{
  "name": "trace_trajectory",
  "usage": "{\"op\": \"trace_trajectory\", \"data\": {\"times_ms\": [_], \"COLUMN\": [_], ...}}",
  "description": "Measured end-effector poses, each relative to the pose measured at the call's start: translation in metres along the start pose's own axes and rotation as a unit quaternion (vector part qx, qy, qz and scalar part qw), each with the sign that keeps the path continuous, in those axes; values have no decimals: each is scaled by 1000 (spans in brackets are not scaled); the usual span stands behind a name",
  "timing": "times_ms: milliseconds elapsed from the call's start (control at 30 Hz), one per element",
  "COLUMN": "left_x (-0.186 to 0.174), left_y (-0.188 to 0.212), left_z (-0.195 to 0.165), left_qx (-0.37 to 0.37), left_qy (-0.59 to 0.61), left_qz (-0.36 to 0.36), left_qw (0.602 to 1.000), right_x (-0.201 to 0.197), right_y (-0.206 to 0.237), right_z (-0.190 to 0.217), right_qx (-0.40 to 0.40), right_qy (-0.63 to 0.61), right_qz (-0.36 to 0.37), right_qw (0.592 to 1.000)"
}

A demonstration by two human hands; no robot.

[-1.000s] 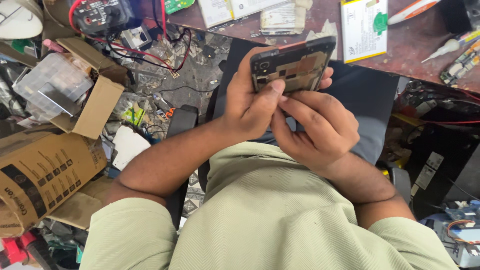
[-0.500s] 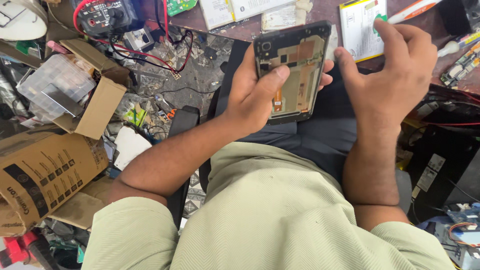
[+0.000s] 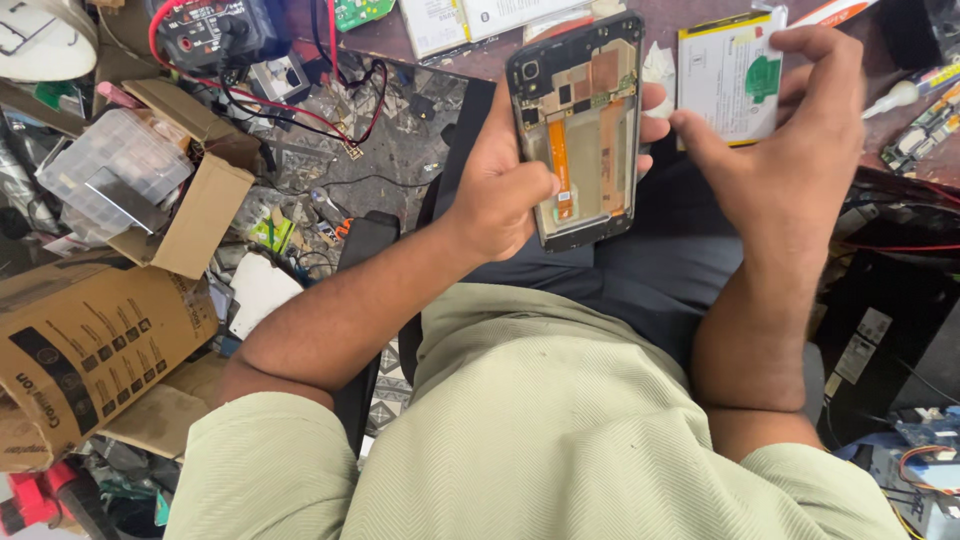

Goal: The person sits at a cluttered repair bench and works on a disassembled smartphone, peeling the battery out of the housing and handling a green flex-cable assembly. They press the assembly into the phone, apply adhesive from a tube, close the back cover, then hold and operate the reassembled phone, tapping its screen at the end.

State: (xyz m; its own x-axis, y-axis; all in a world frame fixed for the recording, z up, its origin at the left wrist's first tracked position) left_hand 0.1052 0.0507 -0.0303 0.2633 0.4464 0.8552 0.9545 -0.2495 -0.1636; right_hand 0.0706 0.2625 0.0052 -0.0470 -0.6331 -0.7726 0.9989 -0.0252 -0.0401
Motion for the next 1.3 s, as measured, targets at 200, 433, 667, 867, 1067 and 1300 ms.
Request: {"op": "trace_trajectory", "data": {"times_ms": [200,433,667,867,1067,1300], "left_x": [8,2,7,15,16,12], "left_y": [-5,-5,-3,-5,1,2], "left_z": [-10,-9,-12,-19,-19,-19], "left_qx": [-32,22,9,24,68,87], "left_qy": [66,4,-25,-107,-169,-176], "left_qz": [-45,-47,-30,-15,19,23], "left_qw": [996,999,999,994,983,980], "right_x": [-2,3,48,47,45,47], "right_y": [-4,26,44,44,47,55], "right_z": [2,16,36,45,50,57], "right_qx": [91,122,113,90,22,-48], "right_qy": [-323,-528,-488,-450,-371,-219], "right_qz": [55,108,250,222,160,58], "right_qw": [940,833,829,860,915,973]}}
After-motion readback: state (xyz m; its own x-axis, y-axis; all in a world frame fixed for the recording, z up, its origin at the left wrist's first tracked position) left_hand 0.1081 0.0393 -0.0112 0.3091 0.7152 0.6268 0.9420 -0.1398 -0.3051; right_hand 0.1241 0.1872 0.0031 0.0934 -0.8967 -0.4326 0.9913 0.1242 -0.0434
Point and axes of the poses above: each hand's wrist, its own y-axis away from the middle knuckle, its own x-axis out of the palm, z = x × y, the point moved 6 cm from there along -y, towards the middle knuckle, and after that the axes turned 10 degrees about x, right-handed, at the moved point
